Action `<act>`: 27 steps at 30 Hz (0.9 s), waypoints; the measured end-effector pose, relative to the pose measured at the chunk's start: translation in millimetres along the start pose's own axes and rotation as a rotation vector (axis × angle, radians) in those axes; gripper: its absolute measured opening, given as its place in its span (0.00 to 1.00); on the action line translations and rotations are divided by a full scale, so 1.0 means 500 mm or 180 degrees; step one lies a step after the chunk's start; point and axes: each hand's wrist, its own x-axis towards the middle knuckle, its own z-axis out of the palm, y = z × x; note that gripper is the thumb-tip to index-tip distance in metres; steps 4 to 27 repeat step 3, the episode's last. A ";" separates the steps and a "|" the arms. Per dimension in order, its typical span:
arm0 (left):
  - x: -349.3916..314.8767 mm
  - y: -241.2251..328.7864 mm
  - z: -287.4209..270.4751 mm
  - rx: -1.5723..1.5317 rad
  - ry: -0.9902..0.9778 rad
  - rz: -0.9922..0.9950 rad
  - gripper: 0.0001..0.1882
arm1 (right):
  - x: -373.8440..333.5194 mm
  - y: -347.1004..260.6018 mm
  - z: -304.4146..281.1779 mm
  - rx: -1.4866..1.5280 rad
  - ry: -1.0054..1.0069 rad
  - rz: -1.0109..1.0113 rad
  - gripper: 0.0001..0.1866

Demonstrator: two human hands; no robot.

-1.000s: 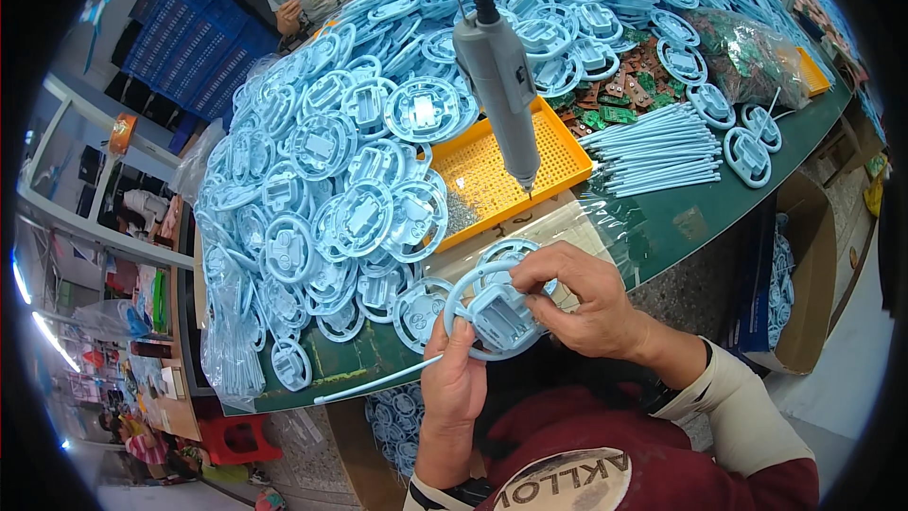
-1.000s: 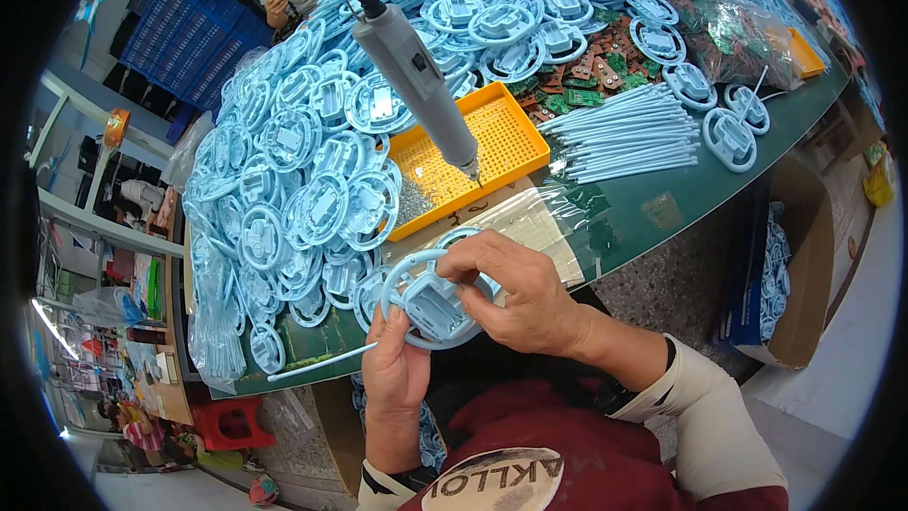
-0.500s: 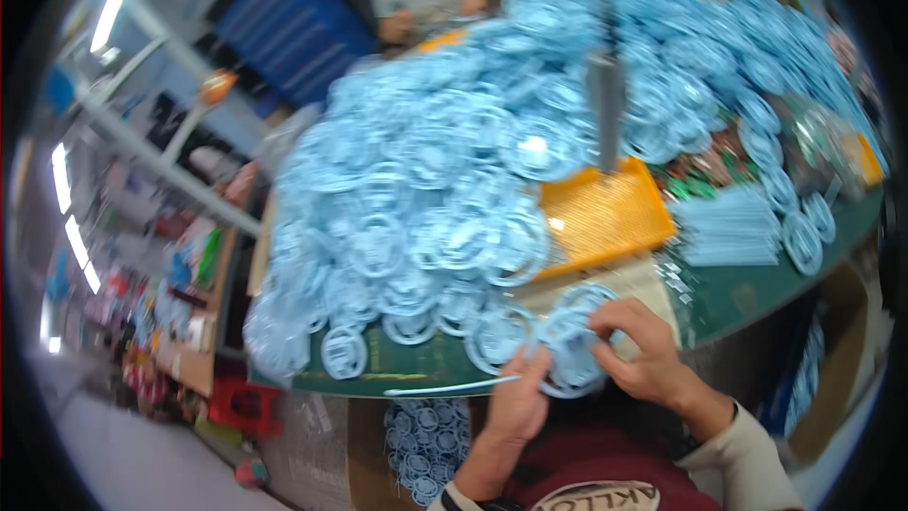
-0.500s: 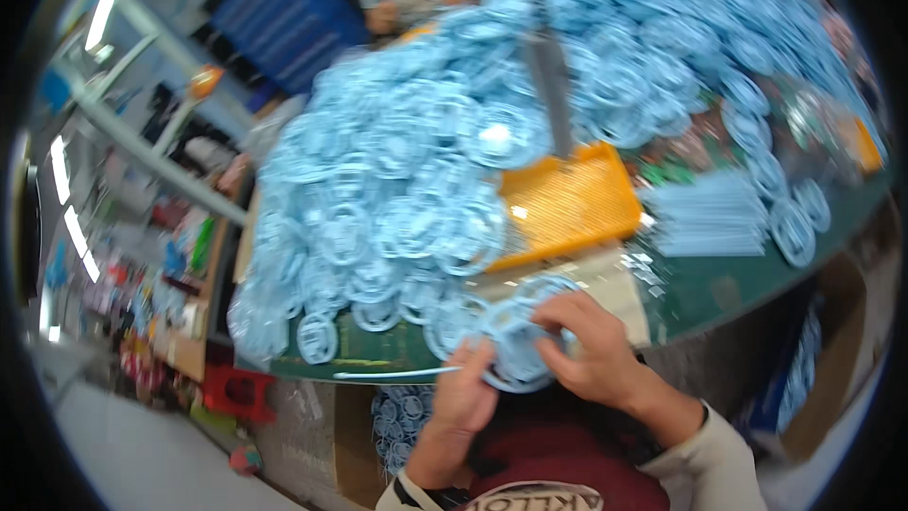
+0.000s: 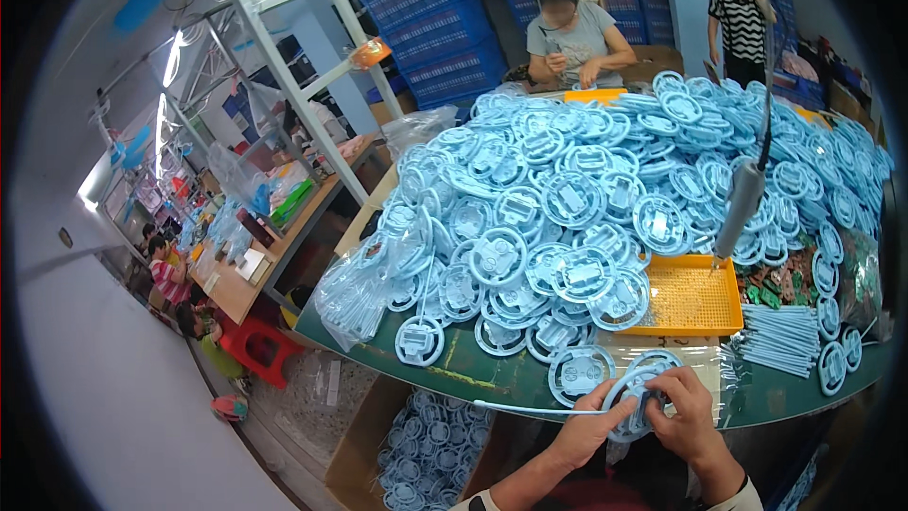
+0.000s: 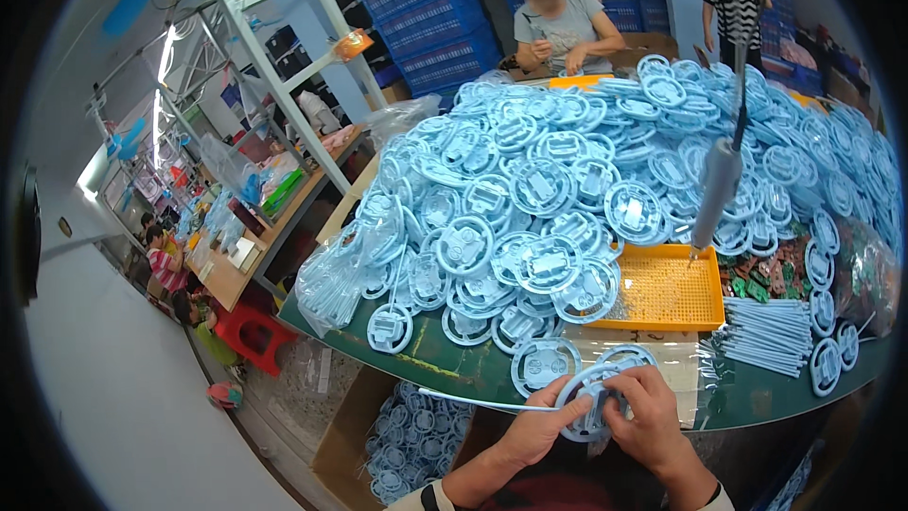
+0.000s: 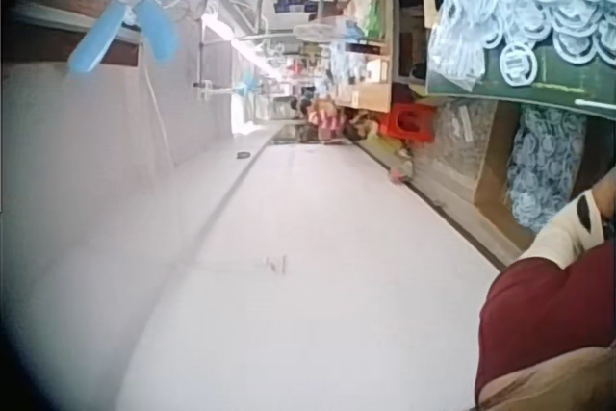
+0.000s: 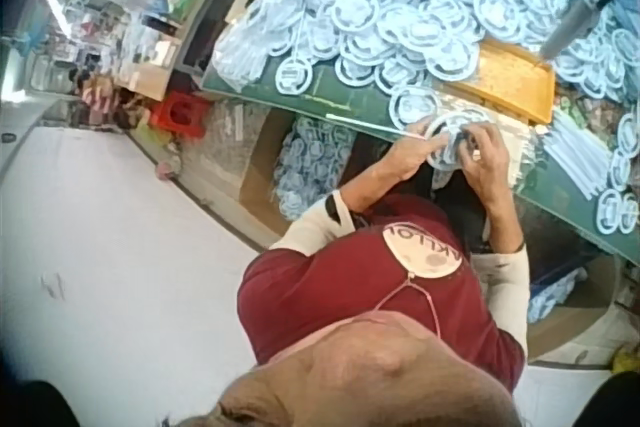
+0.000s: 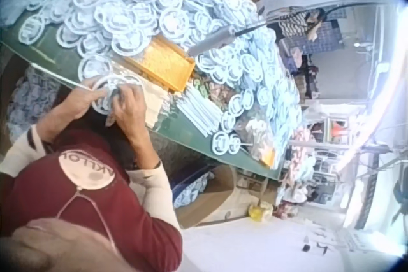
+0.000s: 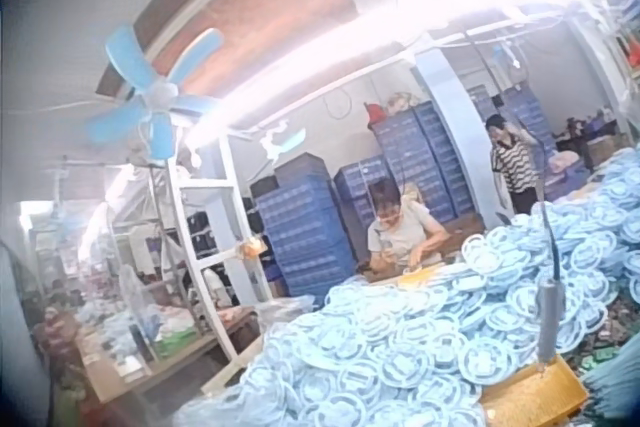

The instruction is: Using a power screwdriver to assemble blue plastic fan housings.

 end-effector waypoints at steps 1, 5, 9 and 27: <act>-0.001 0.002 -0.001 0.0059 0.0025 -0.0019 0.17 | 0.001 -0.001 0.002 -0.0014 0.0013 0.0016 0.15; -0.001 0.006 -0.009 0.0096 -0.0034 -0.0061 0.16 | 0.004 -0.004 0.007 -0.0174 0.0068 -0.0137 0.15; -0.001 0.006 -0.009 0.0096 -0.0034 -0.0061 0.16 | 0.004 -0.004 0.007 -0.0174 0.0068 -0.0137 0.15; -0.001 0.006 -0.009 0.0096 -0.0034 -0.0061 0.16 | 0.004 -0.004 0.007 -0.0174 0.0068 -0.0137 0.15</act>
